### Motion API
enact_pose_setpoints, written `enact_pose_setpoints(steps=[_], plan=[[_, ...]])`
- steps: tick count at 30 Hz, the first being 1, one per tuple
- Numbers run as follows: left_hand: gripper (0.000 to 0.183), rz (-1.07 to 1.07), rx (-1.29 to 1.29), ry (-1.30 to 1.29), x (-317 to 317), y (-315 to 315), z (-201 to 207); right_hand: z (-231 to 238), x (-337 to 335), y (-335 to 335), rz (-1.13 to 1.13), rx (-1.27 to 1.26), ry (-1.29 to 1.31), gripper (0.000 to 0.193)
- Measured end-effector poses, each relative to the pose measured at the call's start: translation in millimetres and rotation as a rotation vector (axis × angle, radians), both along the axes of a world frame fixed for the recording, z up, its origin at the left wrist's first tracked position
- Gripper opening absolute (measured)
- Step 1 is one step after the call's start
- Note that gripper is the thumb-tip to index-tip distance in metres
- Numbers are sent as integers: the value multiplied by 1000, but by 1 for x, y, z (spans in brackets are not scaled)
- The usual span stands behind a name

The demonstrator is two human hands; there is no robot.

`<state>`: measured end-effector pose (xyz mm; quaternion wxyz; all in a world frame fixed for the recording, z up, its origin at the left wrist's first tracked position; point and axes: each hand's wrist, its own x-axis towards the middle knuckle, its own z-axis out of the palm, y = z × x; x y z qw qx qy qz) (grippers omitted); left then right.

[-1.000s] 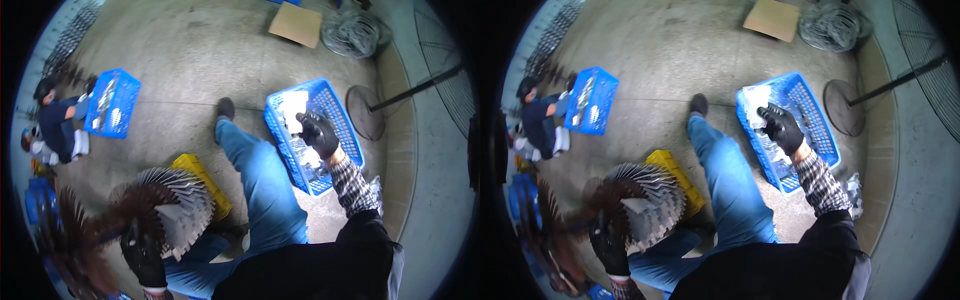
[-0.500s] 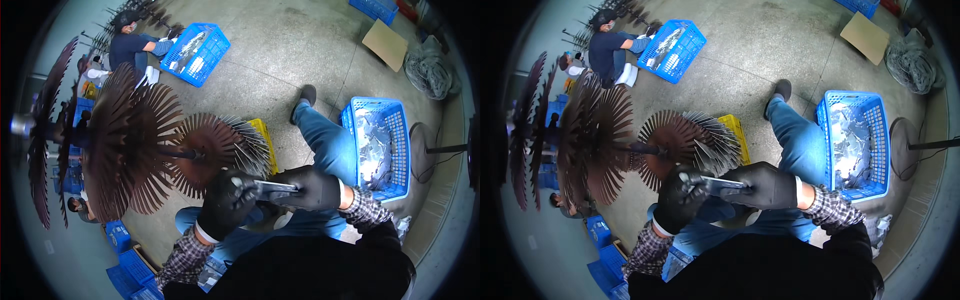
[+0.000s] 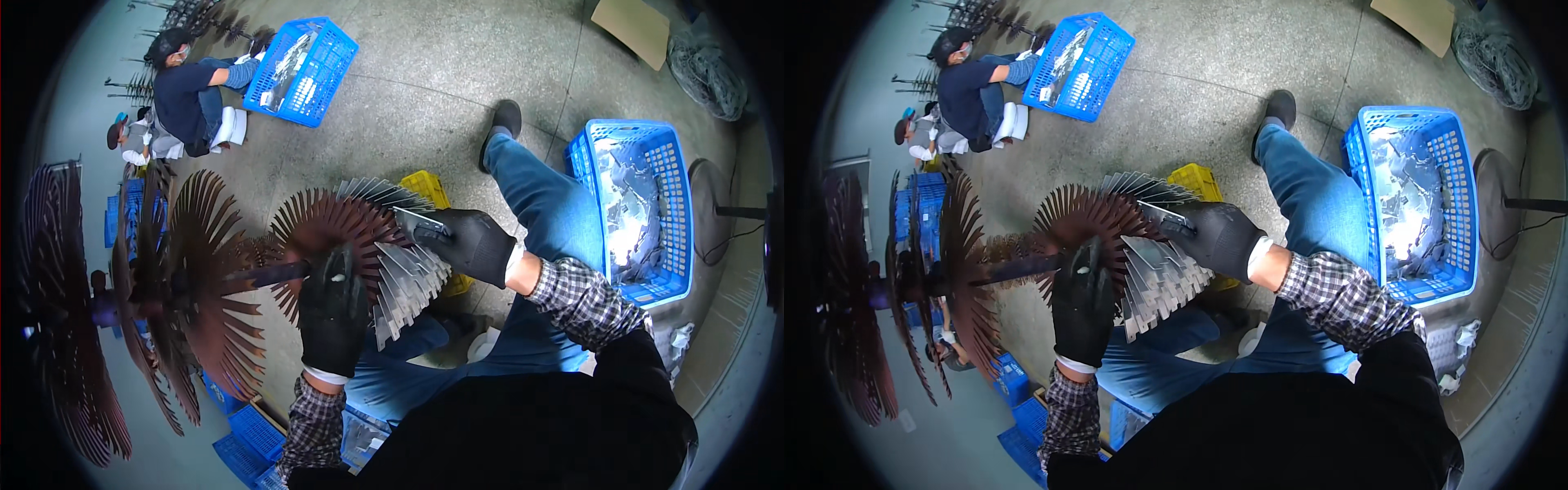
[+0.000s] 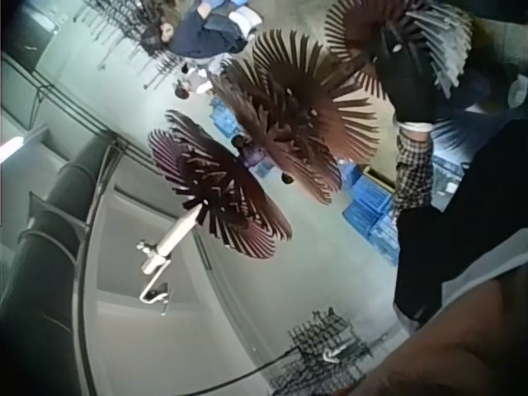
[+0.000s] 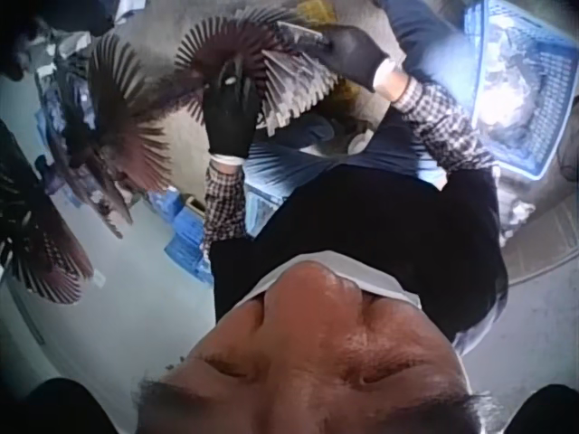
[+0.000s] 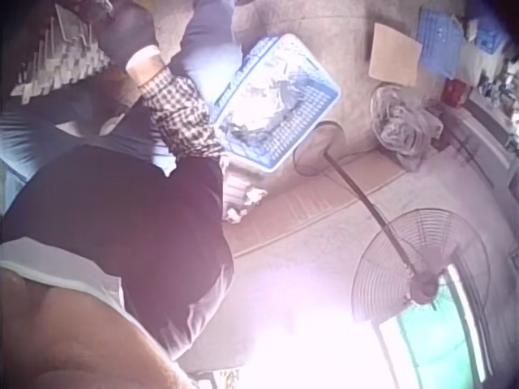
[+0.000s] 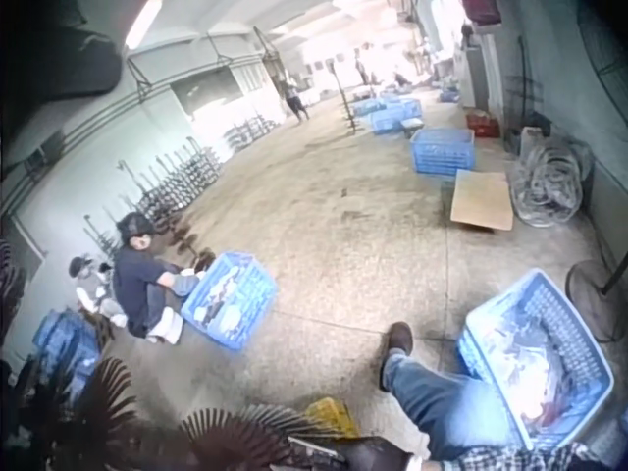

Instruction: The person is assembling industrial brush fins onto a central rotating shaft.

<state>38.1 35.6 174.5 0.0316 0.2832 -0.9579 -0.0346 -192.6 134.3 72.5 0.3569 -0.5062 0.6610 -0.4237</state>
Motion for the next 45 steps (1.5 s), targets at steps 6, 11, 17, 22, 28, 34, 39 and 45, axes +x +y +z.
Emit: enact_pose_setpoints(steps=[6,11,17,22,28,34,39,45], plan=[[49,34,21,-2,-3,4,-2,-18,11,-9,14,-90,58,31],[51,38,3,-7,-2,4,0,-11,12,-12,53,-46,44,33],[54,31,19,15,-3,2,-3,-11,10,-10,47,-70,5,29],[56,-5,-14,9,-1,2,-2,-10,6,-10,98,-34,-7,29],[59,1,-72,-32,-16,2,-1,-16,12,-9,66,-249,163,29],[63,24,-136,-107,-17,-4,-5,-3,12,-11,136,-238,227,31],[62,25,-165,-197,-12,-9,-13,-3,12,-13,172,-204,267,32],[56,2,-281,-230,-19,-4,-13,-4,15,-13,148,-291,310,29]])
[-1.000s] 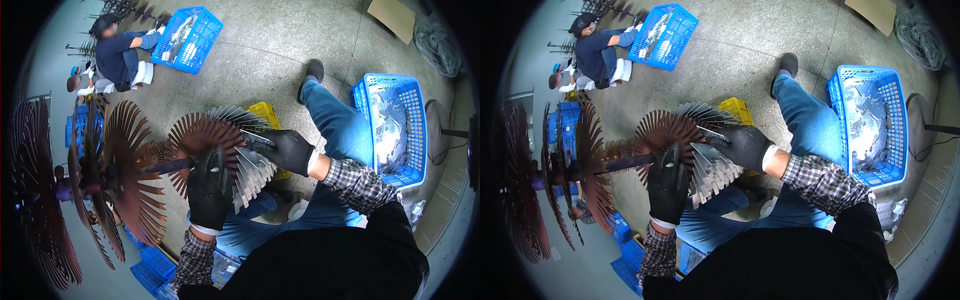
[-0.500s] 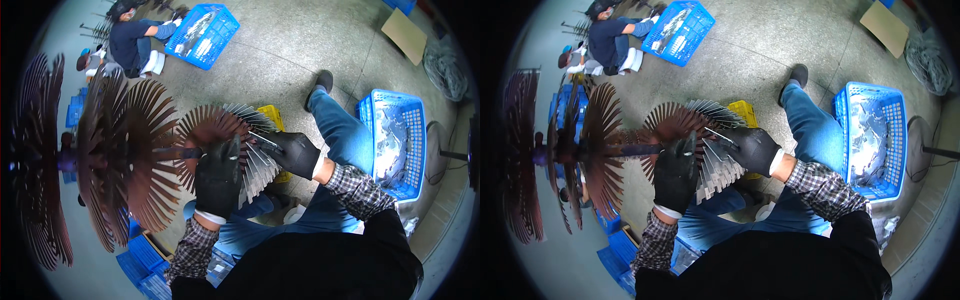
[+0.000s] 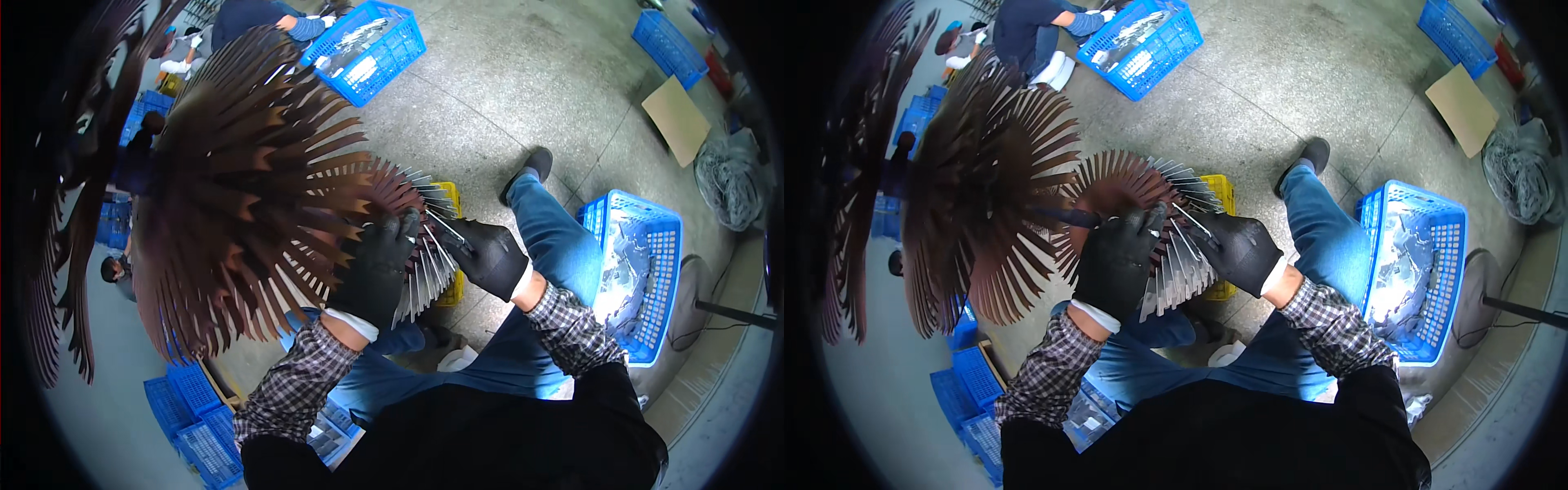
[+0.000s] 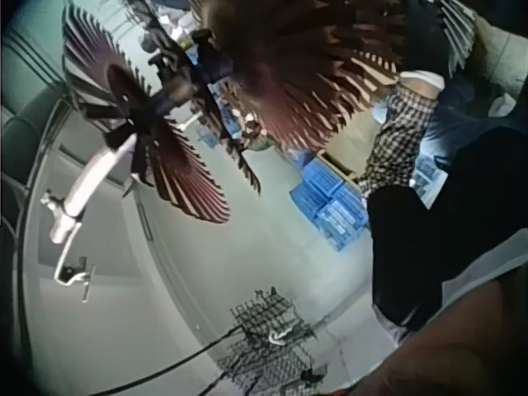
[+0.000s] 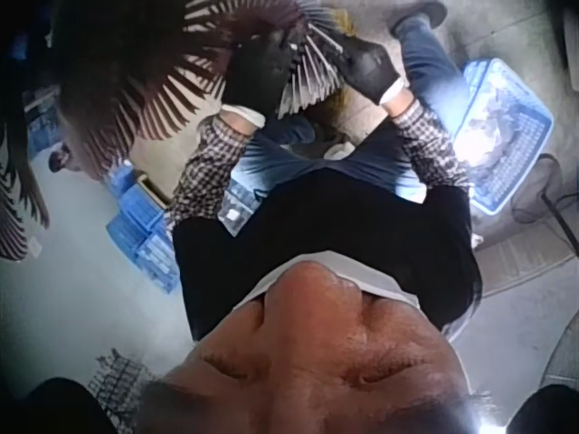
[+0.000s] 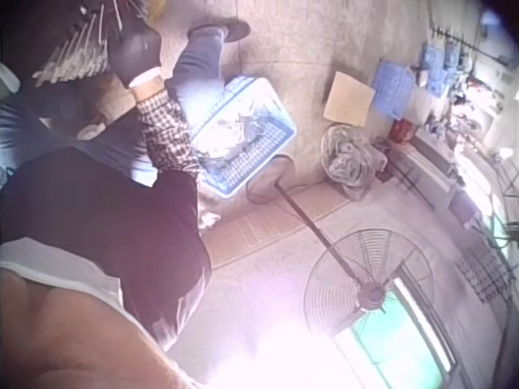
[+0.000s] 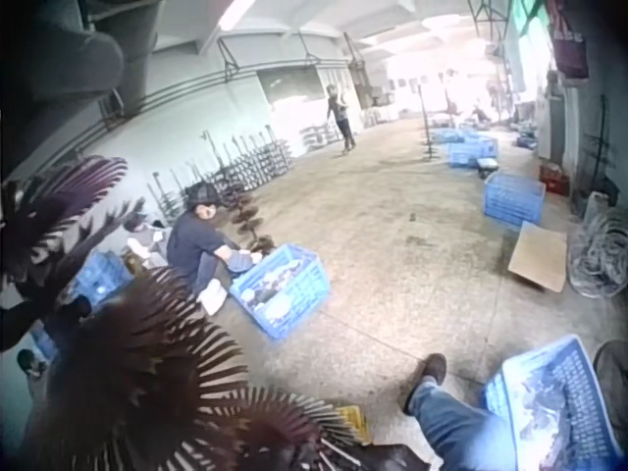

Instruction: The person is assembling industrial brush fins onto a central rotating shaft.

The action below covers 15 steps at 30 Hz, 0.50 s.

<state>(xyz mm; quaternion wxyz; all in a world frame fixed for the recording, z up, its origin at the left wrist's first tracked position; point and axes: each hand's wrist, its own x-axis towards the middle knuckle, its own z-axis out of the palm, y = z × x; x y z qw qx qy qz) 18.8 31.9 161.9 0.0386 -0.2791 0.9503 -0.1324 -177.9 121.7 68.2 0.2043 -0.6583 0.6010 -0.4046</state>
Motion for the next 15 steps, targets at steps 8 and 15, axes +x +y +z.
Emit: enact_pose_setpoints(steps=[8,15], plan=[[53,-124,-71,158,2,0,-2,12,0,-1,15,23,53,33],[55,-40,-42,154,5,2,-13,17,0,-2,60,23,139,36]])
